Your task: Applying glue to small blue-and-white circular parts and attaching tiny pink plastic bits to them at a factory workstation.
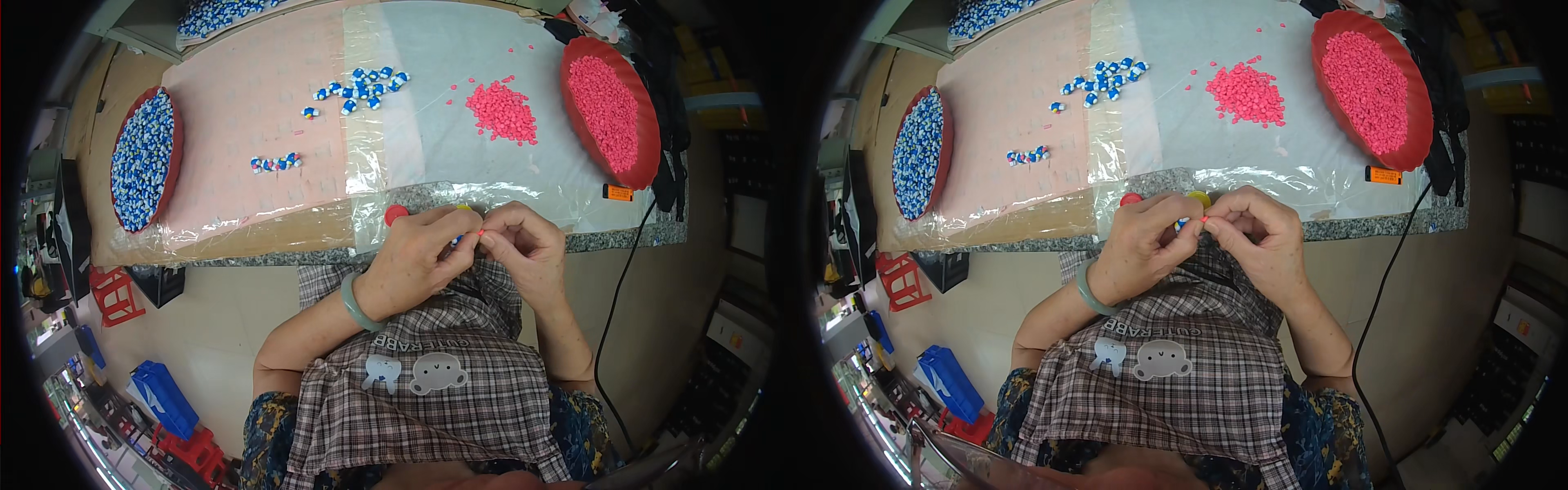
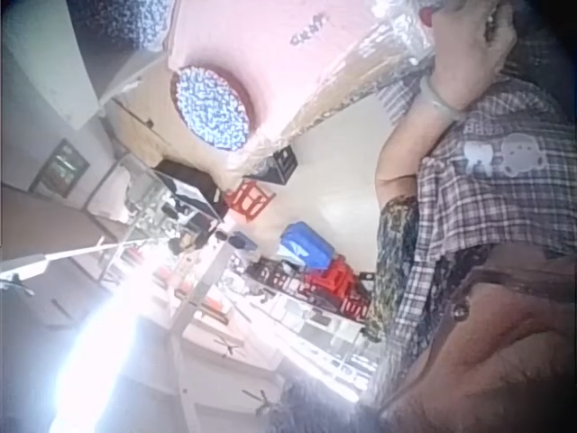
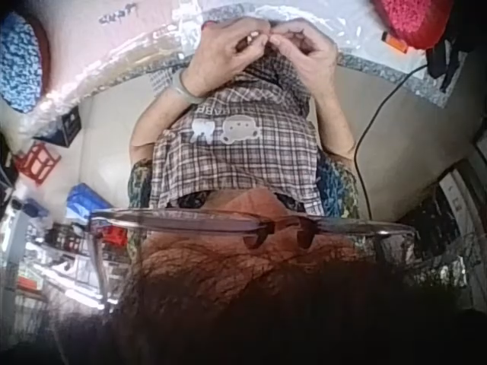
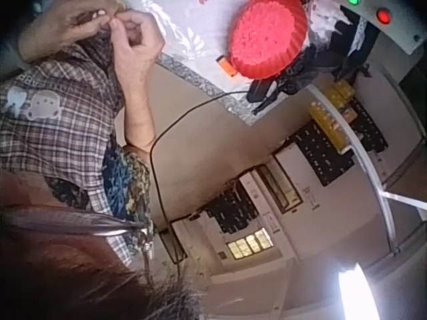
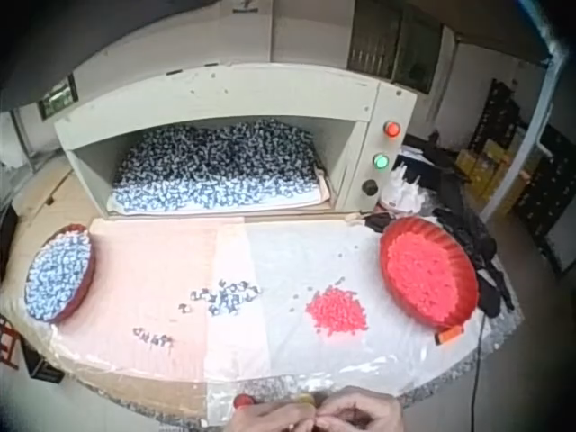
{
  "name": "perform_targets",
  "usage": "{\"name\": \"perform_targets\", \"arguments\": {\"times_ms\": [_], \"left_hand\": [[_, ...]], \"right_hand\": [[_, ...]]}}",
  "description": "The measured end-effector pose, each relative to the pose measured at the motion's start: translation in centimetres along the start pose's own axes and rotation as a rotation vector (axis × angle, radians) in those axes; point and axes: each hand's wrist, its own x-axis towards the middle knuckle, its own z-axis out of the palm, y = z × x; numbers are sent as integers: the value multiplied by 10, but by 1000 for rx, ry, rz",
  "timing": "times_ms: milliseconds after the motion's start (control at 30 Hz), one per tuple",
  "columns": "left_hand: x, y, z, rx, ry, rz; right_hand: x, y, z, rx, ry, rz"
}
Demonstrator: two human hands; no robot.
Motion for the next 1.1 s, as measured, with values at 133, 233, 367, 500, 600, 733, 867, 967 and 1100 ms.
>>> {"name": "perform_targets", "arguments": {"times_ms": [133, 233, 367, 500, 600, 733, 867, 967, 1100], "left_hand": [[1, 4, -6, -71, -90, -96], [2, 4, -5, -82, -99, -101], [2, 4, -5, -83, -100, -86], [1, 2, -6, -96, -129, -120], [2, 6, -8, -102, -145, -162], [3, 12, -19, -182, -37, -331], [4, 7, -39, -319, 24, -420], [2, 5, -43, -421, 80, -438], [-1, 3, -41, -530, 68, -487]], "right_hand": [[0, 0, -3, 50, -22, 35], [-1, 0, -6, 53, -46, 38], [0, -2, -9, 80, -75, 66], [0, -1, -8, 18, -63, 72], [0, -1, -7, -6, -53, 42], [8, 2, -21, 124, -43, 184], [14, 15, -27, 65, -23, 328], [16, 19, -24, 39, -44, 369], [20, 15, -19, -3, -42, 405]]}}
